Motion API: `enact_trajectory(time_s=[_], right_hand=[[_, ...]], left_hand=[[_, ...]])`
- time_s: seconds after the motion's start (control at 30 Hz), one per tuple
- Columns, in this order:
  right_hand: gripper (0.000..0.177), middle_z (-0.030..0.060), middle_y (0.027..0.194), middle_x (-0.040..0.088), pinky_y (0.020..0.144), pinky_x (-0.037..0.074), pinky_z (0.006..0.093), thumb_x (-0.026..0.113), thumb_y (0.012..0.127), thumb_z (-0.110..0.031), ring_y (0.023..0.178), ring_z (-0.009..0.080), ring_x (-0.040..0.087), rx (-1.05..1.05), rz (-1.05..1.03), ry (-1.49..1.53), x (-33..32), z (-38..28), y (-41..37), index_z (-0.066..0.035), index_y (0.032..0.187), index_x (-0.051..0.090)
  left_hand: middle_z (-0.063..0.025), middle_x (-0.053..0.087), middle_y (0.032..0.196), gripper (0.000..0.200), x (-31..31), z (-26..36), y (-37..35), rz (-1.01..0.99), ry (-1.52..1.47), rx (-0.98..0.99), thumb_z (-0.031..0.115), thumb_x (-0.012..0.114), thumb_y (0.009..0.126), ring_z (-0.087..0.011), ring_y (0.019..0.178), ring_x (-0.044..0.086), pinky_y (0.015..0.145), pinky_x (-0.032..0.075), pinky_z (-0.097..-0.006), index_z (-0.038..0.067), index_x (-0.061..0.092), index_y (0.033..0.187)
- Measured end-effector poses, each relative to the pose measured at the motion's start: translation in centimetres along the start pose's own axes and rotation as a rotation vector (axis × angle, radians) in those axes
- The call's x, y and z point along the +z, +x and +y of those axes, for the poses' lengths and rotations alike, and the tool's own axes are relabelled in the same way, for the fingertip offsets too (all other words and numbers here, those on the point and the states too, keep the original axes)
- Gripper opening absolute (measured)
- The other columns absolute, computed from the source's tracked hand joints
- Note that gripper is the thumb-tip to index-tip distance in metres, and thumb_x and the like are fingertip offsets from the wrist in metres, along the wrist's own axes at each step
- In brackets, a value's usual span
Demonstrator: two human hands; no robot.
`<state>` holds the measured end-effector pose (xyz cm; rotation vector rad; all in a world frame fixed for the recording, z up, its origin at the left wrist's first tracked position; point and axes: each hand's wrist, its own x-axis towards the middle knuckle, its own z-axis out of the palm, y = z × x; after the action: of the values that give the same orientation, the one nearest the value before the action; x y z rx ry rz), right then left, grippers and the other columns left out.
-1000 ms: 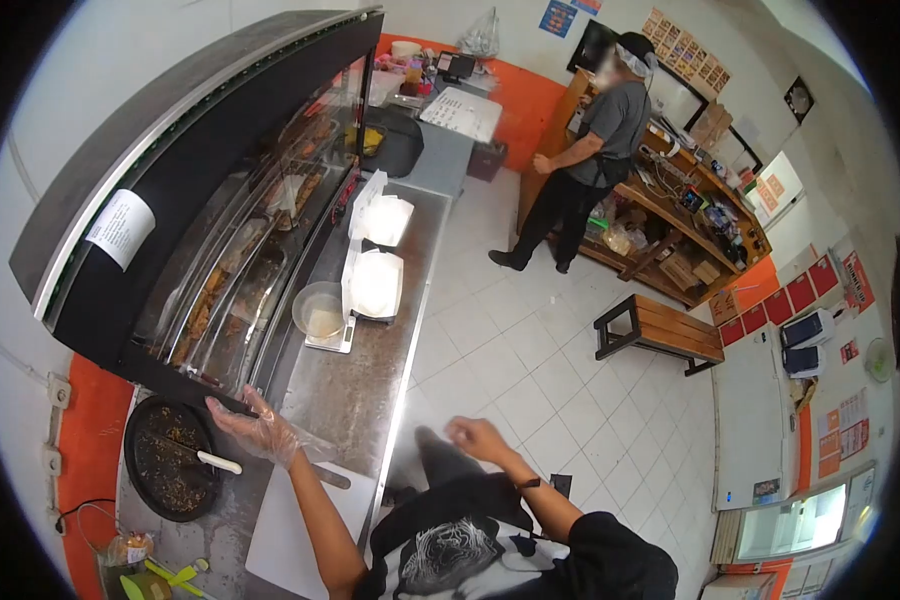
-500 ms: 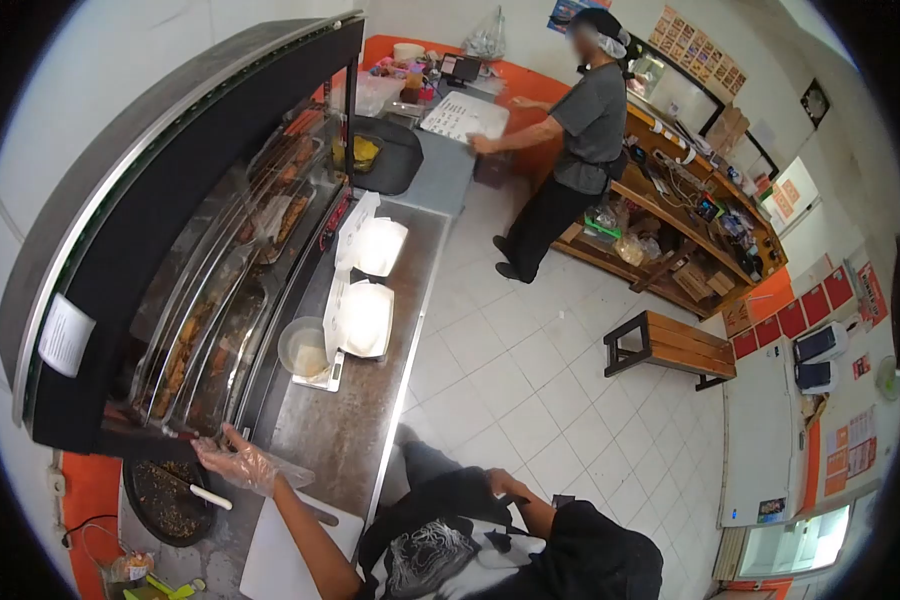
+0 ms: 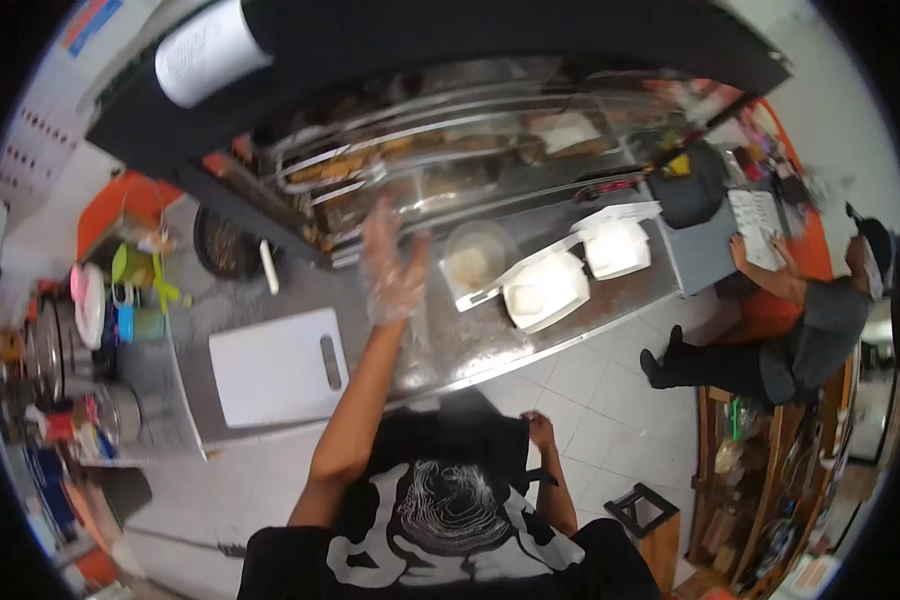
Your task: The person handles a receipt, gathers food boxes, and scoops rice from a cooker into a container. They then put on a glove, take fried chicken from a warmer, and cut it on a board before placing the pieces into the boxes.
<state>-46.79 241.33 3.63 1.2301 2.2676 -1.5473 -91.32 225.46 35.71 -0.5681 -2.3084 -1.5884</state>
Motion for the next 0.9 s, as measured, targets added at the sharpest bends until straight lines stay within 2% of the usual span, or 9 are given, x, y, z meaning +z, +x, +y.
enact_trajectory(time_s=[0.07, 0.17, 0.33, 0.43, 0.57, 0.63, 0.77, 0.83, 0.9], right_hand=[[0.030, 0.0054, 0.082, 0.069, 0.067, 0.049, 0.0294, 0.045, 0.097, -0.020, 0.073, 0.0138, 0.061, 0.140, -0.031, 0.185, -1.3, -2.2, 1.4, -0.002, 0.092, 0.068], [0.016, 0.0049, 0.075, 0.068, 0.055, 0.049, 0.0264, 0.058, 0.088, -0.015, 0.062, 0.0102, 0.059, 0.191, -0.066, 0.271, -1.9, -5.0, 2.7, -0.006, 0.096, 0.068], [0.019, 0.0039, 0.076, 0.067, 0.064, 0.049, 0.0258, 0.056, 0.090, -0.017, 0.067, 0.0109, 0.060, 0.111, -0.125, 0.428, 0.5, -1.8, 2.5, -0.003, 0.095, 0.068], [0.029, 0.0082, 0.081, 0.070, 0.067, 0.050, 0.0323, 0.056, 0.091, -0.027, 0.074, 0.0177, 0.064, 0.167, -0.254, 0.775, 1.7, 4.2, 0.2, -0.001, 0.097, 0.068], [0.034, 0.0147, 0.087, 0.071, 0.071, 0.051, 0.0374, 0.056, 0.090, -0.031, 0.083, 0.0229, 0.067, 0.193, -0.139, 0.456, 3.3, 12.5, -1.4, 0.000, 0.099, 0.066], [0.029, 0.0179, 0.087, 0.070, 0.064, 0.053, 0.0399, 0.056, 0.090, -0.026, 0.081, 0.0243, 0.068, 0.077, -0.154, 0.010, 3.4, 8.8, -1.0, 0.000, 0.098, 0.066], [0.024, 0.0142, 0.085, 0.069, 0.056, 0.054, 0.0360, 0.056, 0.092, -0.022, 0.072, 0.0204, 0.068, 0.103, -0.219, -0.005, -0.1, 3.8, -0.3, -0.002, 0.099, 0.066], [0.020, 0.0110, 0.082, 0.068, 0.051, 0.054, 0.0307, 0.054, 0.093, -0.017, 0.063, 0.0150, 0.065, 0.257, -0.091, 0.335, 0.0, 2.5, 0.0, -0.003, 0.099, 0.067], [0.019, 0.0104, 0.082, 0.068, 0.051, 0.055, 0.0299, 0.053, 0.093, -0.016, 0.060, 0.0148, 0.063, 0.250, -0.088, 0.294, -0.7, 1.2, 0.5, -0.004, 0.099, 0.067]], left_hand=[[-0.0199, 0.045, 0.138, 0.065, 1.2, -1.0, 0.5, -0.140, 0.089, 0.088, 0.025, 0.067, 0.088, -0.0320, 0.113, 0.060, 0.096, 0.049, -0.0394, 0.002, 0.037, 0.142], [-0.0162, 0.055, 0.131, 0.053, 1.0, 0.6, 2.4, -0.388, 0.083, 0.080, 0.016, 0.064, 0.088, -0.0281, 0.110, 0.063, 0.092, 0.052, -0.0364, 0.007, 0.046, 0.137], [-0.0131, 0.069, 0.107, 0.030, -3.6, 5.2, 8.8, -0.051, 0.163, 0.388, 0.005, 0.059, 0.087, -0.0255, 0.102, 0.066, 0.087, 0.054, -0.0371, 0.011, 0.063, 0.117], [-0.0149, 0.069, 0.106, 0.030, -6.5, 6.1, 14.2, 0.053, 0.688, 0.465, 0.005, 0.060, 0.085, -0.0271, 0.100, 0.067, 0.087, 0.053, -0.0375, 0.008, 0.065, 0.114], [-0.0148, 0.068, 0.108, 0.031, -8.1, 4.4, 22.7, 0.000, 0.860, 0.251, 0.010, 0.062, 0.084, -0.0267, 0.100, 0.065, 0.088, 0.051, -0.0372, 0.006, 0.063, 0.115], [-0.0148, 0.067, 0.108, 0.033, -8.6, 2.5, 25.1, -0.008, 0.885, 0.156, 0.013, 0.063, 0.084, -0.0265, 0.101, 0.065, 0.089, 0.050, -0.0371, 0.005, 0.062, 0.116], [-0.0147, 0.066, 0.110, 0.037, -9.6, 0.8, 26.9, 0.055, 0.800, 0.063, 0.018, 0.066, 0.083, -0.0261, 0.101, 0.063, 0.090, 0.049, -0.0368, 0.002, 0.061, 0.117], [-0.0147, 0.066, 0.110, 0.040, -10.1, 0.8, 27.0, 0.108, 0.713, 0.032, 0.021, 0.067, 0.083, -0.0259, 0.102, 0.062, 0.091, 0.048, -0.0366, 0.001, 0.060, 0.117], [-0.0146, 0.065, 0.111, 0.043, -10.6, 0.9, 26.8, 0.166, 0.605, 0.009, 0.024, 0.068, 0.083, -0.0257, 0.102, 0.062, 0.091, 0.047, -0.0364, 0.000, 0.060, 0.117]])
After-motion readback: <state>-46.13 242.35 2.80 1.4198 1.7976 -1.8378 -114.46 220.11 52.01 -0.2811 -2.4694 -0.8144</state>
